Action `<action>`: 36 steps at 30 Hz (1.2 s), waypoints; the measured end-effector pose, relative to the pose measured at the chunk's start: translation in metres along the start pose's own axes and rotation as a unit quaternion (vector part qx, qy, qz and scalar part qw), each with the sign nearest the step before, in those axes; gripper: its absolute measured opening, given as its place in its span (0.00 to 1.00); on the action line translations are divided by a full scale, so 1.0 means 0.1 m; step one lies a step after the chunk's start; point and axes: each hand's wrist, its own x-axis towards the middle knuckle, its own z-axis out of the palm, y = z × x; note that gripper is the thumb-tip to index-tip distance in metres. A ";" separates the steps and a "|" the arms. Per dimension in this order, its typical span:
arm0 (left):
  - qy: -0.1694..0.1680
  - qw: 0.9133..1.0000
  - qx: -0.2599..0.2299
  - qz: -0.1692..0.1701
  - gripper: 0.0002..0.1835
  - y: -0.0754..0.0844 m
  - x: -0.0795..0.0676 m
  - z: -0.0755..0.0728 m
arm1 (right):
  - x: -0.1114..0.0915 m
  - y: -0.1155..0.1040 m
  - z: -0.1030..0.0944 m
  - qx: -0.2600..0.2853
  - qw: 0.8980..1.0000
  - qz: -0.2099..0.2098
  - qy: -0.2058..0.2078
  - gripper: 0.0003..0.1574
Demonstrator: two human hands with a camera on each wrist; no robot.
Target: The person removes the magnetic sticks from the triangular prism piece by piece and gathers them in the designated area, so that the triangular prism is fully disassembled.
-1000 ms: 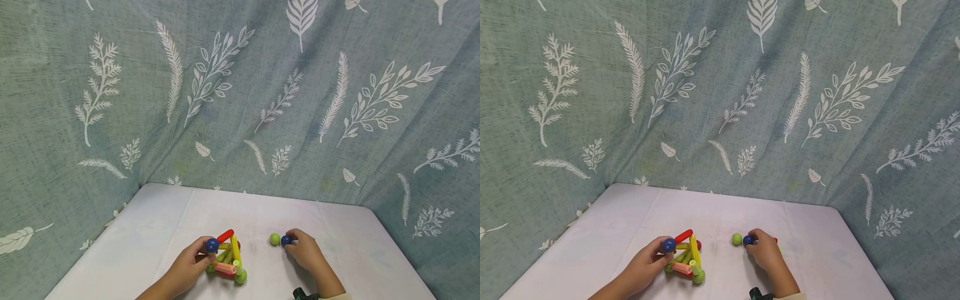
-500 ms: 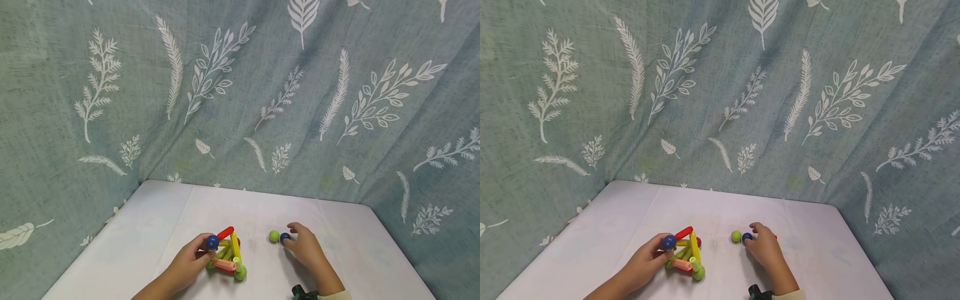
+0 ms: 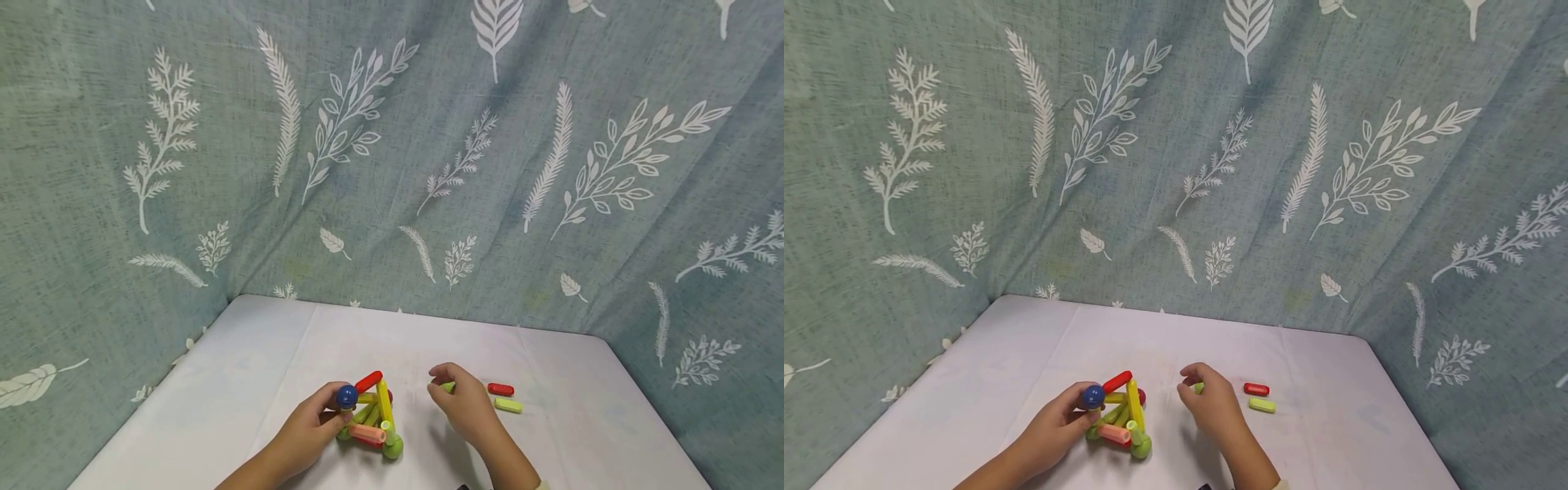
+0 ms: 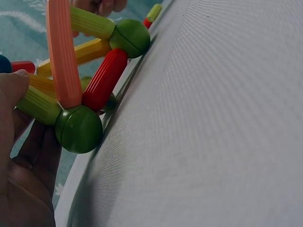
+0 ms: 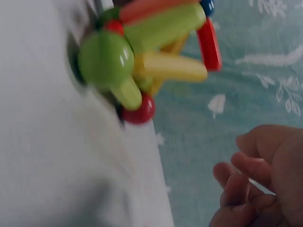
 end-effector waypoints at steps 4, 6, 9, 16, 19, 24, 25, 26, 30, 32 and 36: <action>0.002 1.000 0.001 -0.001 0.19 -0.01 0.00 0.01 | -0.04 -0.11 0.14 0.035 0.997 -0.018 -0.062 0.18; 0.002 1.000 0.001 -0.003 0.19 -0.01 0.00 0.02 | -0.03 -0.15 0.21 0.044 0.995 -0.023 -0.081 0.19; 0.005 1.000 -0.003 -0.004 0.18 0.00 0.00 0.02 | 0.00 -0.21 0.27 0.051 0.994 -0.036 -0.089 0.19; 0.008 1.000 -0.005 0.005 0.19 0.03 0.01 0.03 | 0.09 -0.34 0.34 0.100 0.989 -0.048 -0.095 0.23; 0.005 1.000 -0.006 0.007 0.19 0.03 0.01 0.02 | 0.12 -0.38 0.37 0.112 0.986 -0.054 -0.107 0.23; 0.006 1.000 -0.009 0.015 0.19 0.00 0.00 0.00 | 0.13 -0.43 0.44 0.119 0.983 -0.057 -0.130 0.19; 0.004 1.000 -0.009 0.018 0.19 0.00 0.00 -0.01 | 0.13 -0.43 0.45 0.120 0.982 -0.056 -0.132 0.18; 0.003 1.000 -0.010 0.021 0.19 -0.01 -0.01 -0.01 | 0.13 -0.44 0.47 0.120 0.982 -0.054 -0.132 0.17; -0.002 1.000 -0.015 0.026 0.20 0.00 -0.02 -0.01 | 0.12 -0.43 0.49 0.119 0.983 -0.047 -0.129 0.16; -0.002 0.999 -0.018 0.028 0.20 0.01 -0.02 -0.01 | 0.11 -0.43 0.48 0.117 0.984 -0.047 -0.127 0.17; 0.001 1.000 -0.015 0.026 0.19 0.02 -0.01 -0.01 | 0.08 -0.43 0.47 0.117 0.983 -0.057 -0.128 0.15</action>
